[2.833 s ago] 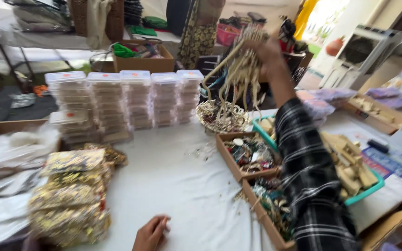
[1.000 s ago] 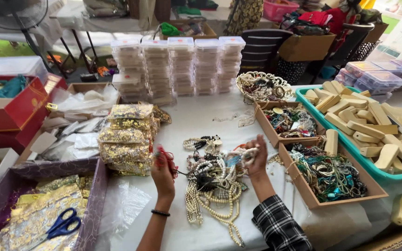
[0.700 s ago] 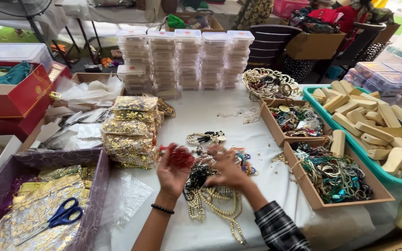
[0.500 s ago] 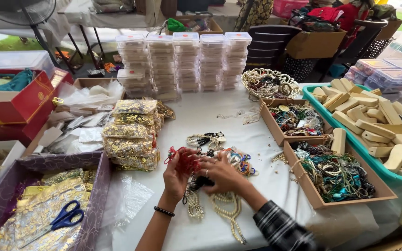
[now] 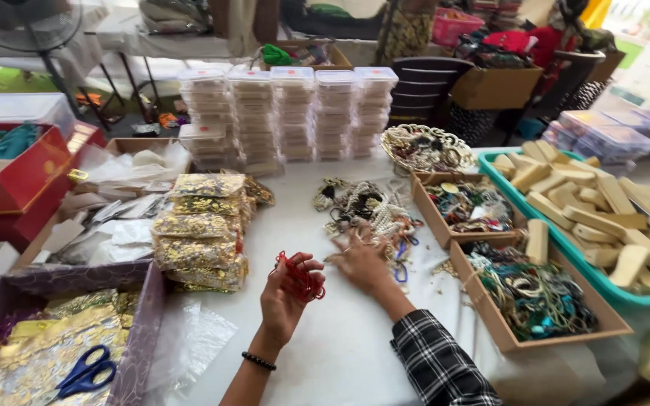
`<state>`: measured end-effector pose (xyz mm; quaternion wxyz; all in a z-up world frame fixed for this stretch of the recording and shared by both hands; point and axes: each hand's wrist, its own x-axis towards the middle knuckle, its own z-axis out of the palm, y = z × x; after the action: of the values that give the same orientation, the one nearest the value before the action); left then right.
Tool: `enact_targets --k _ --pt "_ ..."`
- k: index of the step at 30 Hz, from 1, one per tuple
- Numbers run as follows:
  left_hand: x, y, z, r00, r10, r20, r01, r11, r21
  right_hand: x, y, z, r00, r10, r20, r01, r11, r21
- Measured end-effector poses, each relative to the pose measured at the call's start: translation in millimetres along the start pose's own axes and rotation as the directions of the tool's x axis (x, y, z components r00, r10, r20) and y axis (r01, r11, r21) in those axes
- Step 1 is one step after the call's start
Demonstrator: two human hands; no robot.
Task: The person sits at a table and sorts through various necklaces, including pearl and beaded strands. They place selected necklaces into small, decorative gold-patterned pouches, seal them, and stack the finished packages on the table.
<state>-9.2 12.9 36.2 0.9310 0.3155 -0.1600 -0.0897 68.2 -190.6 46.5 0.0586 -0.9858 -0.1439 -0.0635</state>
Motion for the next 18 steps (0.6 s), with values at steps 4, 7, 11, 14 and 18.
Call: enact_targets --k 4,7,11,14,18 --pt "-6 -5 4 0.997 -0.03 0.067 0.034 0.998 -0.062 21 40 42 0.927 -0.357 0.114 0.373 0.912 -0.174" --pt "-9 5 15 0.984 -0.117 0.136 0.14 0.975 -0.171 93 136 122 0.942 -0.294 0.161 0.317 0.939 -0.137" --pt "-2 12 19 0.991 -0.134 0.003 0.134 0.986 -0.097 58 153 44 0.977 0.034 -0.211 -0.147 0.824 -0.547" --pt "2 12 26 0.993 -0.114 -0.01 0.113 0.993 -0.035 25 134 35 0.93 0.159 -0.331 -0.268 0.91 -0.317" --pt "-13 13 40 0.965 -0.232 0.12 0.143 0.854 0.501 -10 79 53 0.993 0.052 -0.108 0.087 0.302 0.949"
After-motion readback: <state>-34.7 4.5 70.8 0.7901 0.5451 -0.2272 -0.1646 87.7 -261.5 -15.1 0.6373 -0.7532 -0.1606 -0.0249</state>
